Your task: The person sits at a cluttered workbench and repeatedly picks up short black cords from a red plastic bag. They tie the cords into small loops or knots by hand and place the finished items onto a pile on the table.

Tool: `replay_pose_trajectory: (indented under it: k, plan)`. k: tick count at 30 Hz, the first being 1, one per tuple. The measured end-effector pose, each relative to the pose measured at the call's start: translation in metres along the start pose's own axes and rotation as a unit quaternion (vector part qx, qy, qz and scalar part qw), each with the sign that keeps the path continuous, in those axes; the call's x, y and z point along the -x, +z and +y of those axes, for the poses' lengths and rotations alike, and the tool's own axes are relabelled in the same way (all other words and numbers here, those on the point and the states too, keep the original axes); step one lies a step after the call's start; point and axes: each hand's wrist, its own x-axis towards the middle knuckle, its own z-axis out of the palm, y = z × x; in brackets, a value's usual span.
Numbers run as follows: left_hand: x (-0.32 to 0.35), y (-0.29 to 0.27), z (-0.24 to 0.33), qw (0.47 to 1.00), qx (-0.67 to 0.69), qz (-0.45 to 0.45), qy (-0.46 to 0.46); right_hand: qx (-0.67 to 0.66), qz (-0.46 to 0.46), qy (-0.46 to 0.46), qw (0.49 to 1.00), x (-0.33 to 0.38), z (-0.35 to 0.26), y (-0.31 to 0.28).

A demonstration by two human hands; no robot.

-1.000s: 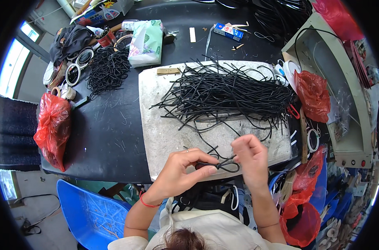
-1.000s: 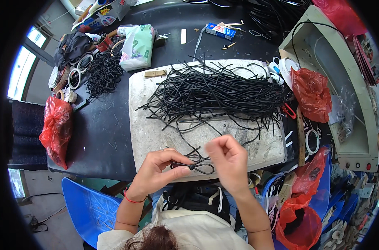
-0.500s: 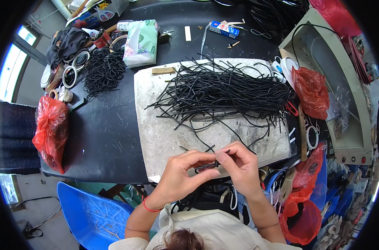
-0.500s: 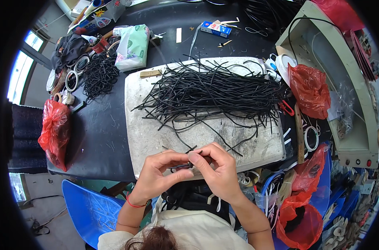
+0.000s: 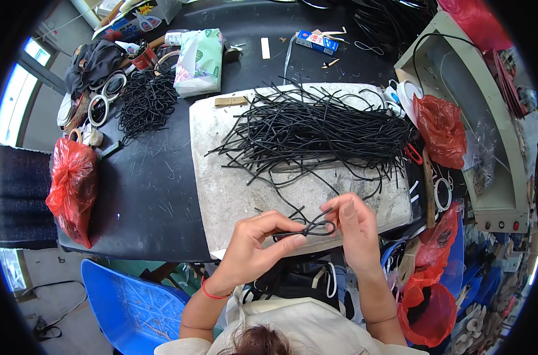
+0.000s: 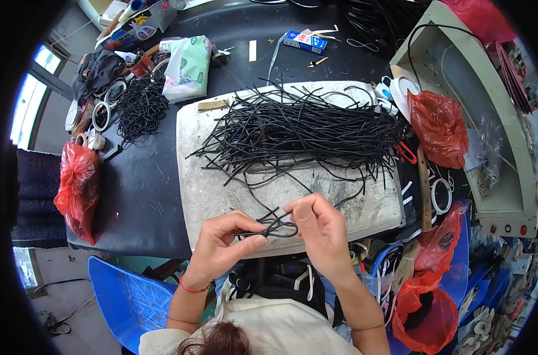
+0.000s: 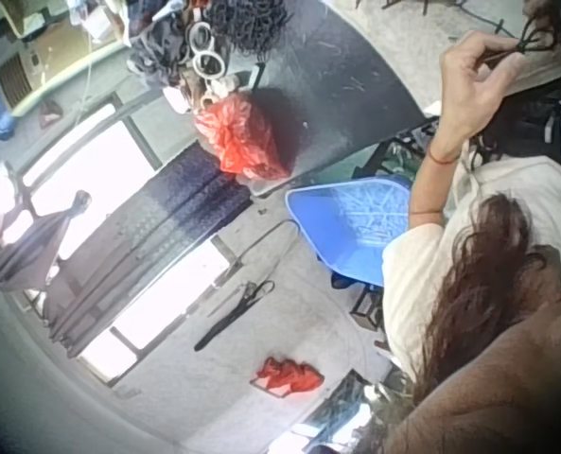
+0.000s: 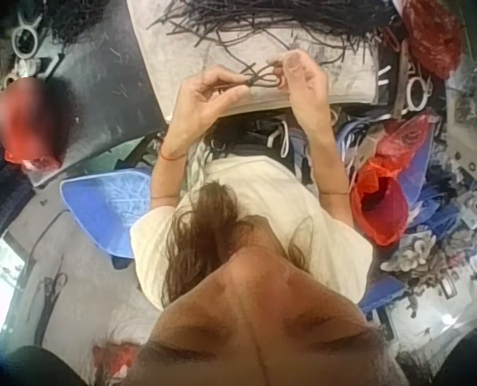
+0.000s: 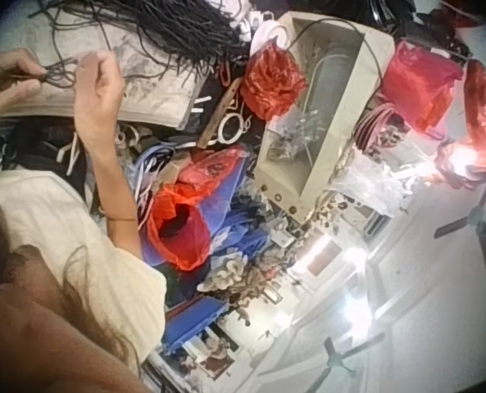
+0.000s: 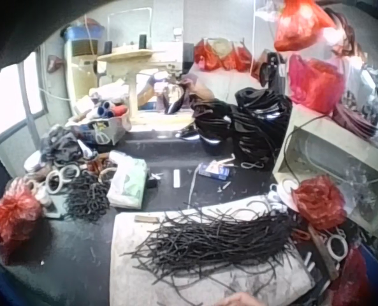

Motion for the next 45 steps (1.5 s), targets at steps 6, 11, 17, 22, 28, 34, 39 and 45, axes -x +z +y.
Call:
replay_pose_trajectory:
  k: [6, 11, 17, 22, 28, 34, 39, 45]
  plan:
    - [-0.001, -0.006, 0.008, 0.993, 0.033, -0.037, -0.103, 0.043, -0.084, -0.057, 0.994, 0.010, 0.006, 0.003]
    - [0.000, -0.006, 0.008, 0.968, 0.168, -0.055, -0.179, 0.028, -0.101, -0.059, 0.993, 0.009, 0.006, 0.003]
    - [0.011, 0.021, 0.005, 0.965, 0.207, 0.078, -0.142, -0.013, -0.014, -0.099, 0.995, 0.008, 0.012, 0.013]
    - [0.016, 0.026, -0.003, 0.990, -0.058, 0.130, 0.011, 0.051, 0.010, -0.065, 0.997, 0.002, 0.008, 0.018]
    - [0.003, 0.020, -0.013, 0.982, 0.093, 0.163, 0.011, 0.011, -0.063, -0.001, 0.998, 0.005, 0.008, 0.012]
    - [0.007, 0.022, -0.014, 0.977, 0.077, 0.197, -0.008, 0.041, -0.047, -0.055, 0.997, 0.011, 0.012, 0.021]
    - [0.005, 0.028, -0.015, 0.961, 0.148, 0.233, -0.013, 0.053, -0.053, -0.069, 0.995, 0.011, 0.016, 0.021]
    - [-0.010, 0.021, -0.004, 0.948, 0.253, 0.190, -0.010, -0.081, -0.071, -0.004, 0.994, 0.012, 0.016, 0.028]
